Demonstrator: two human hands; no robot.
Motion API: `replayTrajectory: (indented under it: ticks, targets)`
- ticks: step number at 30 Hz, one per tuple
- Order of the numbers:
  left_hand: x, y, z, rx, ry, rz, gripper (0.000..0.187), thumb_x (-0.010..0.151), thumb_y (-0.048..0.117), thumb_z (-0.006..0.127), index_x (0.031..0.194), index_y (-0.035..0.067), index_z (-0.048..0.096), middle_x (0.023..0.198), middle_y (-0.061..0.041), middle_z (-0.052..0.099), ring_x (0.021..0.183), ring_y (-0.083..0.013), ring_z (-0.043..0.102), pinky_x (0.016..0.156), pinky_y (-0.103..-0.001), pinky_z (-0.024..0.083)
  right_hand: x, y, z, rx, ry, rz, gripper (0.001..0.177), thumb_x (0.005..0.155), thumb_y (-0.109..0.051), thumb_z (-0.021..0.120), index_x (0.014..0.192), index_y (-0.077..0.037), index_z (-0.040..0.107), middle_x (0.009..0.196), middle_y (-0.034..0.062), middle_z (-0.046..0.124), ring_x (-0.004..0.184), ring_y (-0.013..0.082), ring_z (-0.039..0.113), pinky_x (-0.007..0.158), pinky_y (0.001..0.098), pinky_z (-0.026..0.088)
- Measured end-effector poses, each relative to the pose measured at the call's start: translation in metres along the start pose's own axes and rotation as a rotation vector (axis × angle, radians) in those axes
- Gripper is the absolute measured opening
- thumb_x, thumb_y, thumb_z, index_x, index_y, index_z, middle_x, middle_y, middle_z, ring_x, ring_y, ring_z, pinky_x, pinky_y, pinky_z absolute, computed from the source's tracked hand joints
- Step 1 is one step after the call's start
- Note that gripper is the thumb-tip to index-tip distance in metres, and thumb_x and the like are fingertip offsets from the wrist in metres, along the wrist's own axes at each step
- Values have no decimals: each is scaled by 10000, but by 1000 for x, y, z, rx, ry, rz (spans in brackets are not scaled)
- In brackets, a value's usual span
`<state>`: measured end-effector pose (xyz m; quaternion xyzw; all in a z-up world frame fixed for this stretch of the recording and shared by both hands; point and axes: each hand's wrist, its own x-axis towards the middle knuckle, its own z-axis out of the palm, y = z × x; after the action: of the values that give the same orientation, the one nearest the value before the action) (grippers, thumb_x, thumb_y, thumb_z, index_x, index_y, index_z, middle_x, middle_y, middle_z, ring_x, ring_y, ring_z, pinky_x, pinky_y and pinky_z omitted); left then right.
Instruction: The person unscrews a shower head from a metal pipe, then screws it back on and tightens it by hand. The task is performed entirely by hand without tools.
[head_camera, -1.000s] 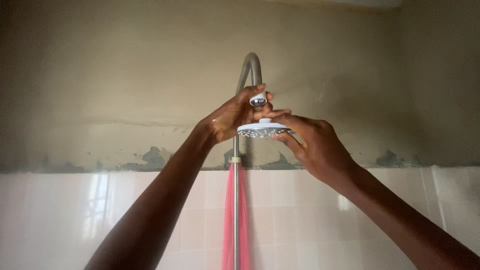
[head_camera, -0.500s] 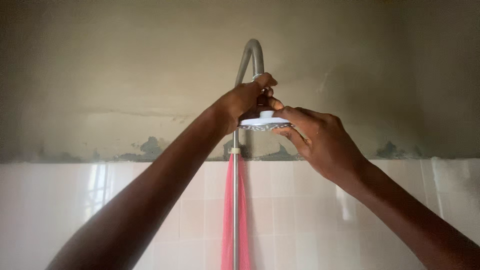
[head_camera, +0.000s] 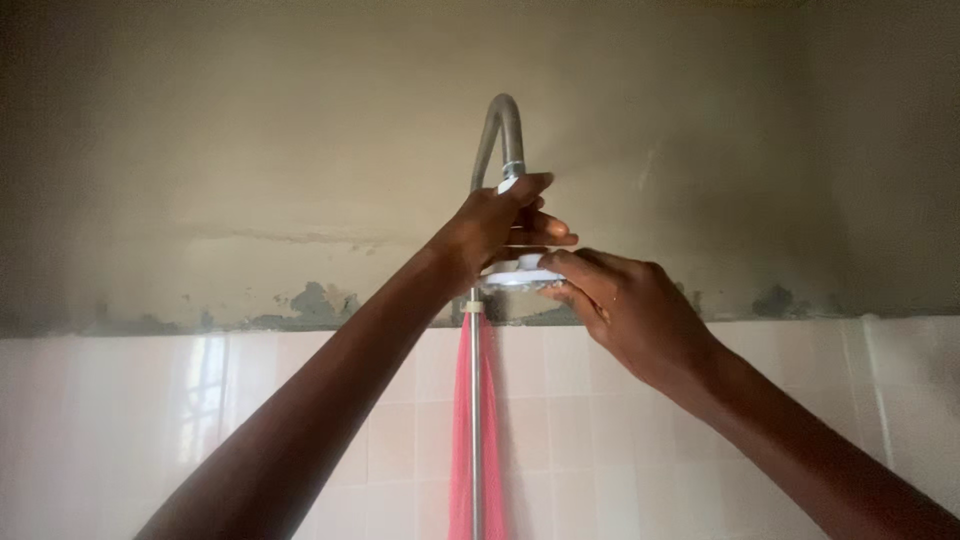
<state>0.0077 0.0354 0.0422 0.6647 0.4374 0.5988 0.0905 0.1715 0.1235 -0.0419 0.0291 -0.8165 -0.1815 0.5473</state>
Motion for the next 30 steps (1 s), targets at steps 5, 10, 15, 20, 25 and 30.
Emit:
replayTrajectory:
  ticks: [5,10,15,20,25,30]
  targets:
    - [9,-14,-14,-147,-220,51,405,1099,481,384,903,136,468,825,-53,647,1160,-294,777,932,-365,649,-8,3,-6,69,5,14,293,882,-77,710,1171,-55,668,910,99,764,651,194,744,549,367,587]
    - [17,-25,-20,-370,-447,166,385,1136,478,405,924,162,465,951,-89,633,1262,-345,695,1059,-434,553,-12,1,-7,47,-81,86,265,900,-118,716,1157,-75,674,908,89,764,694,181,759,564,348,609]
    - [14,-20,-13,-167,-216,91,600,969,619,430,1228,84,507,1126,-116,716,1209,-296,703,1073,-450,519,-19,6,-12,38,37,-33,252,902,-114,721,1141,-42,684,981,100,772,752,203,758,617,350,617]
    - [7,-11,-18,-21,-21,179,921,938,668,500,1490,-59,385,1234,-121,675,1238,-278,713,1123,-438,538,-15,11,-17,7,155,-133,276,900,-93,714,1167,-34,677,1055,110,758,781,211,757,644,332,625]
    - [8,-11,-28,-11,-56,170,798,900,580,575,1414,-29,538,1172,-175,745,1186,-277,708,1113,-453,528,7,10,-16,12,203,-141,264,922,-67,718,1180,-38,667,1050,107,741,858,219,754,708,348,620]
    - [7,-1,-35,133,-45,117,866,856,649,623,1396,-25,570,1195,-185,766,1221,-301,690,1141,-478,500,27,9,-13,46,234,-198,306,891,-34,734,1188,-41,663,1084,102,734,924,227,751,758,342,627]
